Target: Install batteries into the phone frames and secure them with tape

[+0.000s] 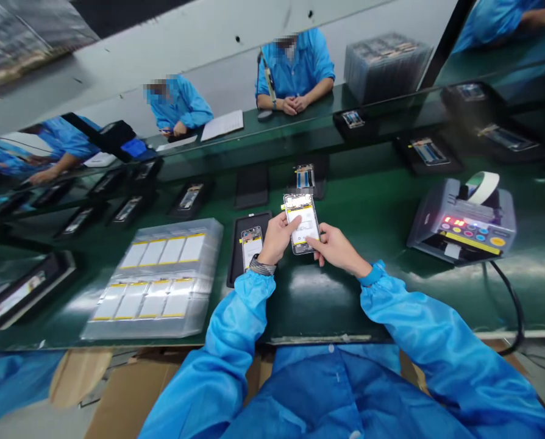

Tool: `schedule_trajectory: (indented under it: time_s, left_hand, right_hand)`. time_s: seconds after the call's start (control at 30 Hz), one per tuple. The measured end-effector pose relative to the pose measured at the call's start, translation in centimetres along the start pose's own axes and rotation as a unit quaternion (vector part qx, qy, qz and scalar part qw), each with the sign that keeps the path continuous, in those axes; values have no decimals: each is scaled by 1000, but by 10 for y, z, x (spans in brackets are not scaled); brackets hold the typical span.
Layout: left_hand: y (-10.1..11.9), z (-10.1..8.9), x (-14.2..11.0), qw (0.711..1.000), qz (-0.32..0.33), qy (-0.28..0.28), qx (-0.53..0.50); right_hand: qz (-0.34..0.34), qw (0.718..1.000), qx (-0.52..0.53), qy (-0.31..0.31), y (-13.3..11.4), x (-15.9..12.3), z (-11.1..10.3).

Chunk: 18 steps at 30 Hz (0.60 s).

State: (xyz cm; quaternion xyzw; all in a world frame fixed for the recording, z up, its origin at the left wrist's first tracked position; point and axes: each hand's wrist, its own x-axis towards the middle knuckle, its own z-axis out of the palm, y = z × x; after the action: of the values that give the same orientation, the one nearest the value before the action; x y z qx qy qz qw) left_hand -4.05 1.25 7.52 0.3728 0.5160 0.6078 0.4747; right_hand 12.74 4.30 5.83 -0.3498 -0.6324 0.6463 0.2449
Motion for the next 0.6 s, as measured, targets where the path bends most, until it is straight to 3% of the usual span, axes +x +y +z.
schedule_trajectory:
  time_s: [0.13, 0.27, 0.43, 0.53, 0.6]
  left_hand:
    - [31, -16, 24, 998, 34, -8, 45]
    - [50, -53, 78, 995, 28, 20, 91]
    - [69, -124, 161, 970, -45, 142, 191]
    - [75, -154, 190, 958, -64, 163, 228]
    - [74, -164, 201, 957, -37, 158, 242]
  right_hand:
    - [-20, 999, -21, 45, -25, 35, 15]
    - [-13, 990, -120, 72, -38, 83, 17]
    - [45, 938, -289, 187, -36, 146, -20]
    - [46, 910, -335, 239, -31, 179, -39]
    - [35, 902, -347, 255, -26, 199, -46]
